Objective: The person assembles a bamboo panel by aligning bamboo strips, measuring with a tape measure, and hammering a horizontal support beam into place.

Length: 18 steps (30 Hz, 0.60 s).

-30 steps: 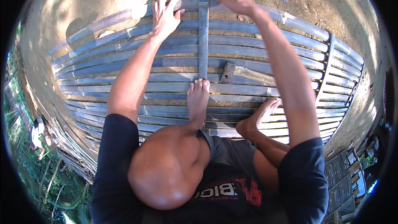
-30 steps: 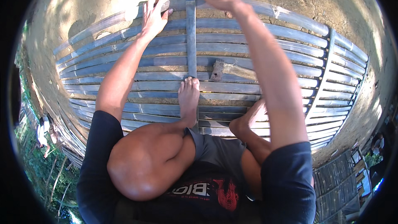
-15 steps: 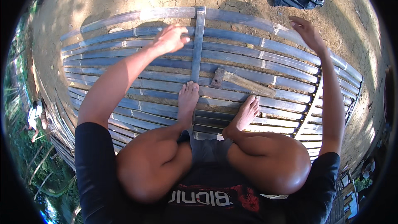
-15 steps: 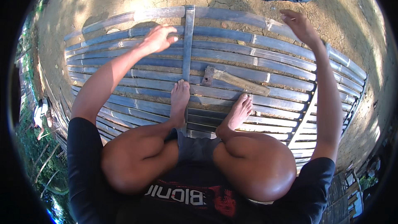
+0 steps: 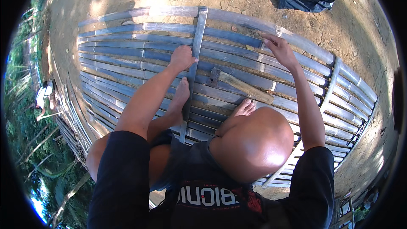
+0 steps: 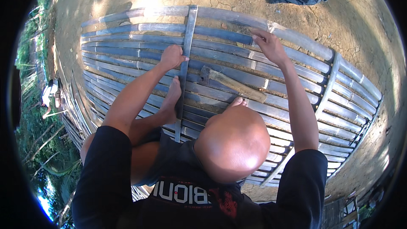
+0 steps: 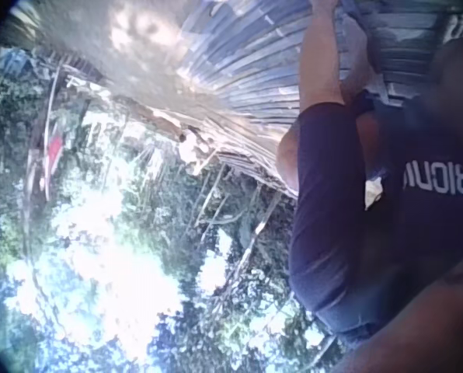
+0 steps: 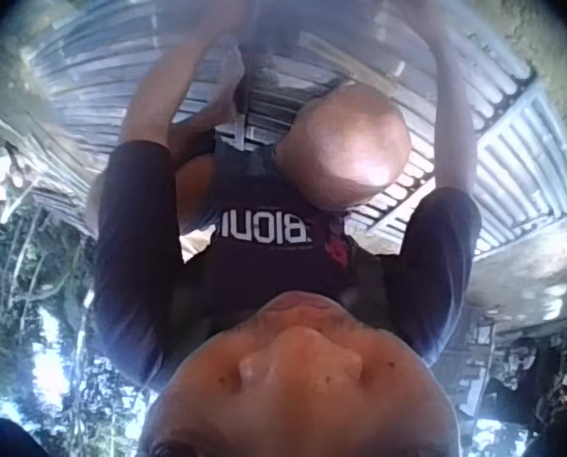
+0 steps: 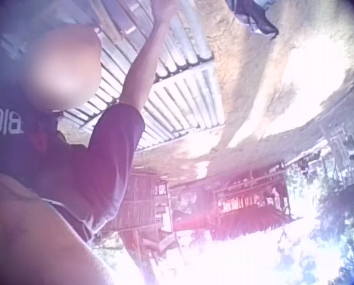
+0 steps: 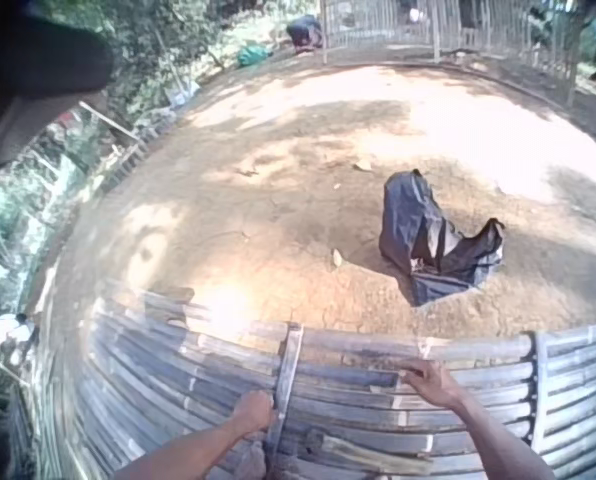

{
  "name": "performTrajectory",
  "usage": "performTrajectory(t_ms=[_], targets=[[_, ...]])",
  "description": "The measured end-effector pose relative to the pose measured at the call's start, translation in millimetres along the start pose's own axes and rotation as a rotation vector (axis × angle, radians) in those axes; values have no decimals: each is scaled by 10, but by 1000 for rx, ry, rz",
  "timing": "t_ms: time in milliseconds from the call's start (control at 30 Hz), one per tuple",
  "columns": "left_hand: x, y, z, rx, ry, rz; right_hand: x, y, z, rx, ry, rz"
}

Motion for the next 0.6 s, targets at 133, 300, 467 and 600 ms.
performTrajectory(t_ms=[133,300,467,600], targets=[[-30,-50,-60,-174,68,30,-333,249,385,120,-103,44],[-119,-182,-476,-788,-92,-32,-665,257,455,408,-166,91],[-585,1648,-168,-976,-362,-187,-979,682,295,651,-200,237],[-1698,4091,-401,-354,-501,395,-758,714,-498,735,-72,169]])
Point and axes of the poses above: each hand's wrist, its own x-axis towards the middle knuckle, its own y-axis out of the back of the hand, z = x × y, the point moved 8 cm from there along x, towards the middle knuckle, and after that the axes turned 8 degrees about x, right-handed, at the moved point
